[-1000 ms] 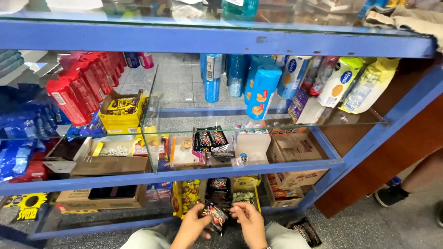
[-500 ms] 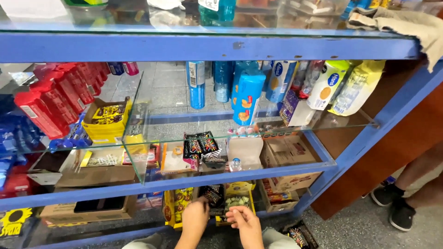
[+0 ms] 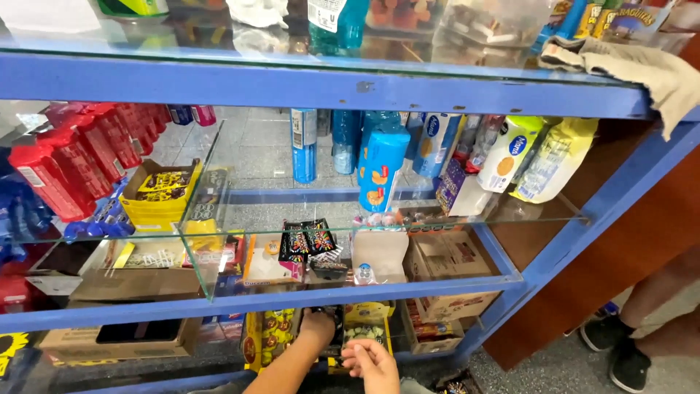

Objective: Organizing small candy packets by picking them from a shelf and placing them into a cardboard box, then sealing the box with tape.

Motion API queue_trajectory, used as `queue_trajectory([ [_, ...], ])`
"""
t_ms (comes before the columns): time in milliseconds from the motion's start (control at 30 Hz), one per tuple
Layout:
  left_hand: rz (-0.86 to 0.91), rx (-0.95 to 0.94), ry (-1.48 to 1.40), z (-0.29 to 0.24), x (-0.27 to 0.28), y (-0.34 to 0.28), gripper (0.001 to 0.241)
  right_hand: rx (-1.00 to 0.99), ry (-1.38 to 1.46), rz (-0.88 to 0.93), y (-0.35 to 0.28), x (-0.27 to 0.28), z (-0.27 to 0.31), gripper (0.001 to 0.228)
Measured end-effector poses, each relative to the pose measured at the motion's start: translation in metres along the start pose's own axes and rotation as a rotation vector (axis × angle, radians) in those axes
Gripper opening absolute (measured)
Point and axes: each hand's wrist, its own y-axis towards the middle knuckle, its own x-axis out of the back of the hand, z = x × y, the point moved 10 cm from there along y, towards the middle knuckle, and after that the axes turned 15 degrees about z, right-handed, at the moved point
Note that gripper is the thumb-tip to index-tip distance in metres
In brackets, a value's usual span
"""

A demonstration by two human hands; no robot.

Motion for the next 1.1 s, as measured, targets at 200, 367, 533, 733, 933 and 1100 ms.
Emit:
queue_trajectory([
  [200,-0.067,-0.091,-0.049,-0.002,-0.002,-0.002,0.023,0.01,-0.074,0.077,-0.006,-0.015,0.0,0.03],
  [367,-0.065,-0.141,-0.045,-0.005,0.0,-0.006,0.024,0.029,-0.062,0.098,0.009,-0.011,-0.012,0.029],
  [533,-0.214,-0.145,-0.154,-0.012,0.037,-0.062,0.029,0.07,-0.046,0.011,0.008,0.0,-0.003,0.028],
  [733,-0.616,0.032,-0.423,0.043,0.09,-0.181,0.018,0.1,0.036,-0.035,0.004,-0.003,0.003,0.03],
  [933,-0.611,0.054,-0.248,0.08,0.122,-0.173,0.061,0.107,0.041,-0.058,-0.005,-0.004,0.009,0.026],
  [1100,-0.585,0.061,-0.082,0.069,0.112,-0.157,0.06,0.057,0.014,-0.089,-0.005,0.002,0.009,0.025],
])
